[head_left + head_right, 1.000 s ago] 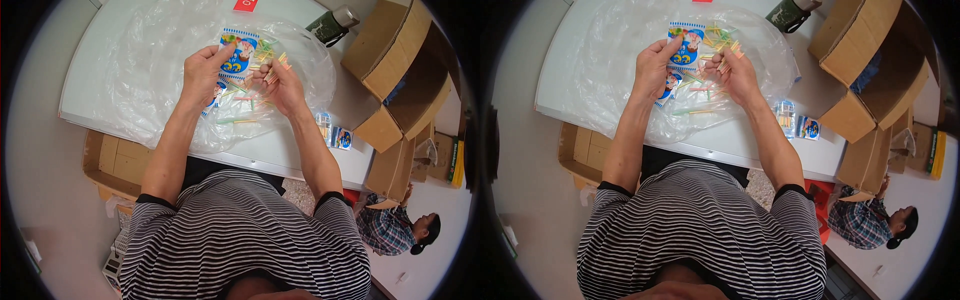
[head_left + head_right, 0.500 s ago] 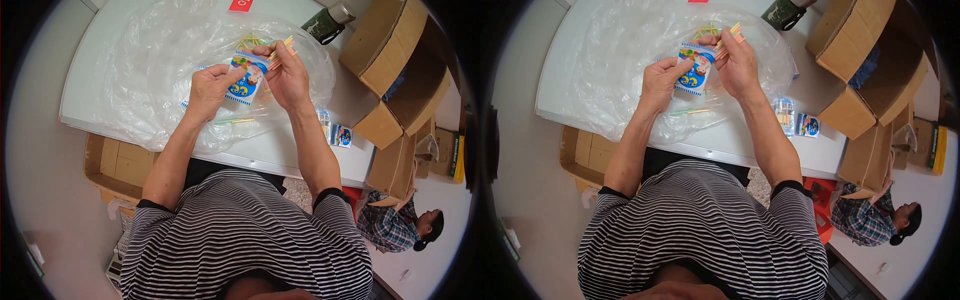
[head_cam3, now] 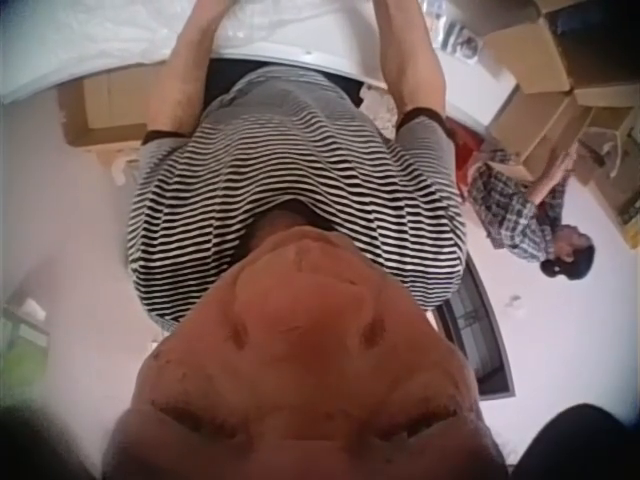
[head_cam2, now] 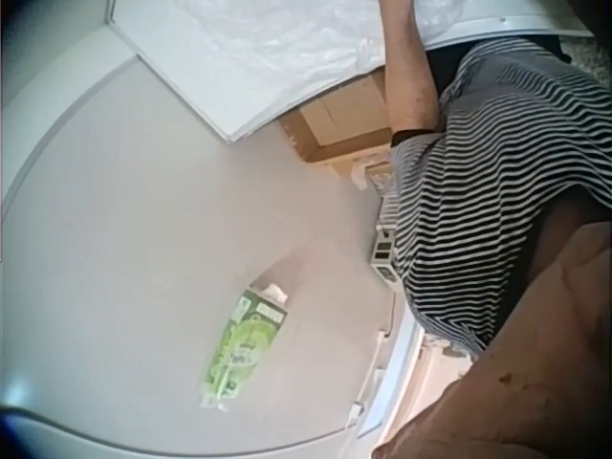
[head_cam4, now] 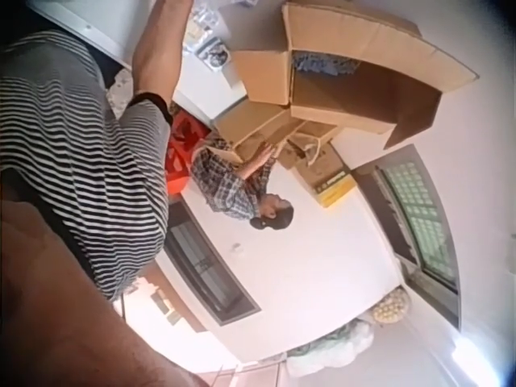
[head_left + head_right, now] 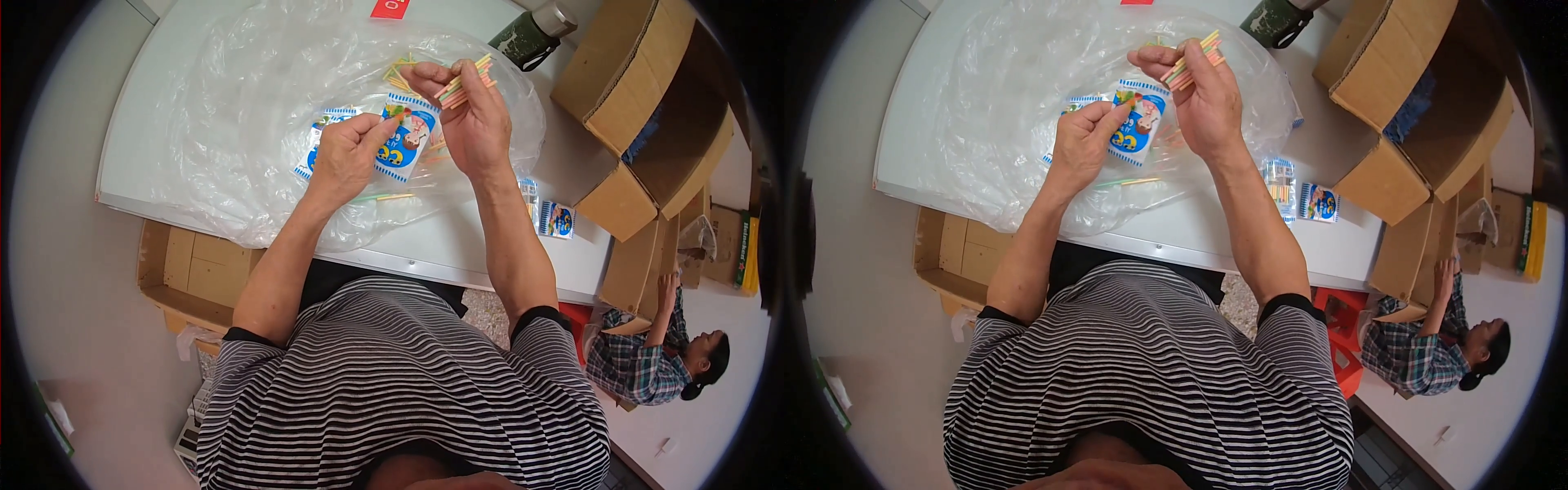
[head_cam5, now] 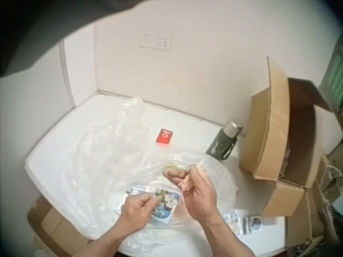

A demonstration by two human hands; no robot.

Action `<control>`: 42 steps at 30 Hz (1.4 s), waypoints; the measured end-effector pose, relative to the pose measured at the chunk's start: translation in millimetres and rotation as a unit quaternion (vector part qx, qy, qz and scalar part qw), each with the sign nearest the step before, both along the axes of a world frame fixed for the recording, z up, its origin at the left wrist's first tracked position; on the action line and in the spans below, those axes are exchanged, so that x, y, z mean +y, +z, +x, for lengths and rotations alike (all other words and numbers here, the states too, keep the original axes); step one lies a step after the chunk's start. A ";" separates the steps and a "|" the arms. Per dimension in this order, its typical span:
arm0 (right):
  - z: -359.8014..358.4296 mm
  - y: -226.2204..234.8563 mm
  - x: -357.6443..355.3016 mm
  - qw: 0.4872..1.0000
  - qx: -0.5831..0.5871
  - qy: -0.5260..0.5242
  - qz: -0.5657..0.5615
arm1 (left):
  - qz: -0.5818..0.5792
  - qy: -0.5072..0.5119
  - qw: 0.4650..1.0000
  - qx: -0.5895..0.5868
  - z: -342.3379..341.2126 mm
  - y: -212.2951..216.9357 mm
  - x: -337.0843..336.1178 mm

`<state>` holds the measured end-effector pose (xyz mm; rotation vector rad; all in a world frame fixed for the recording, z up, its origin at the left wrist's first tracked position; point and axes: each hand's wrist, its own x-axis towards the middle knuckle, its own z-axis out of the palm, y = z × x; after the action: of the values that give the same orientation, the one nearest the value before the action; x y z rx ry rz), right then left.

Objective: Sort small items into plastic packets and then pack those packets into cardboard boxes.

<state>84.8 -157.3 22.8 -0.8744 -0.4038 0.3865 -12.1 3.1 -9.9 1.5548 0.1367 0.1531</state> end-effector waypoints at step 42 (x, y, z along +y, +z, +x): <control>-22.1 14.6 1.2 0.993 -0.088 0.048 -0.065 | -0.030 -0.101 0.994 0.000 -11.1 6.5 -4.4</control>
<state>62.7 -156.1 37.4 -1.0220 -0.5901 0.4283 -23.1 -1.4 -3.5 1.4984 -0.0166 -0.0105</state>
